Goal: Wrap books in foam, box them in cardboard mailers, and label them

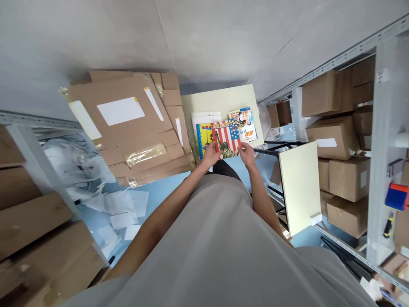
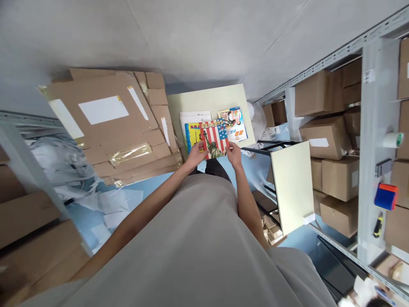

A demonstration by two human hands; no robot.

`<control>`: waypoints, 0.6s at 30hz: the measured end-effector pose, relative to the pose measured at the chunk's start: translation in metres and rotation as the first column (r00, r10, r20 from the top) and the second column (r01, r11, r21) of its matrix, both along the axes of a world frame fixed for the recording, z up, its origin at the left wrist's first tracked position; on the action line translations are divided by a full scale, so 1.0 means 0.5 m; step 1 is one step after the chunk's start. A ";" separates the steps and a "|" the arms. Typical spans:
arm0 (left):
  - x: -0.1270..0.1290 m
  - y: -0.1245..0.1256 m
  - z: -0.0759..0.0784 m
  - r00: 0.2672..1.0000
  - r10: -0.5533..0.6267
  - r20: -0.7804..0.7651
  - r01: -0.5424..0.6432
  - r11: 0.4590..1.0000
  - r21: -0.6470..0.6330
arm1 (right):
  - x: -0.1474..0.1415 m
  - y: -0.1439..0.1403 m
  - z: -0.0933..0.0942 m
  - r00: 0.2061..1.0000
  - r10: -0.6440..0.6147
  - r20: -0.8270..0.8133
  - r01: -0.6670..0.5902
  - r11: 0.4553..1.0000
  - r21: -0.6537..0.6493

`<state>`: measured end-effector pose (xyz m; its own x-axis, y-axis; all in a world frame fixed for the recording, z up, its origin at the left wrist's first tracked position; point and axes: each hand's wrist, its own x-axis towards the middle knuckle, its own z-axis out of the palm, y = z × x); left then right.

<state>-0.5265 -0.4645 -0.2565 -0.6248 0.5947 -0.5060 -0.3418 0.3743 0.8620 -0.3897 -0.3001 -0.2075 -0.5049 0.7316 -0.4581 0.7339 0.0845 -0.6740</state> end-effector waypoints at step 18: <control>0.023 0.036 0.014 0.938 0.185 -0.293 -0.323 0.773 -0.546 | -0.096 0.037 -0.132 0.870 0.489 0.064 -0.460 0.852 -0.249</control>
<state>-0.5151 -0.4463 -0.2496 -0.8417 0.0371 -0.5387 -0.3333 0.7493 0.5723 -0.4376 -0.2815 -0.2736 -0.6955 0.2908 -0.6571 0.7183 0.3042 -0.6257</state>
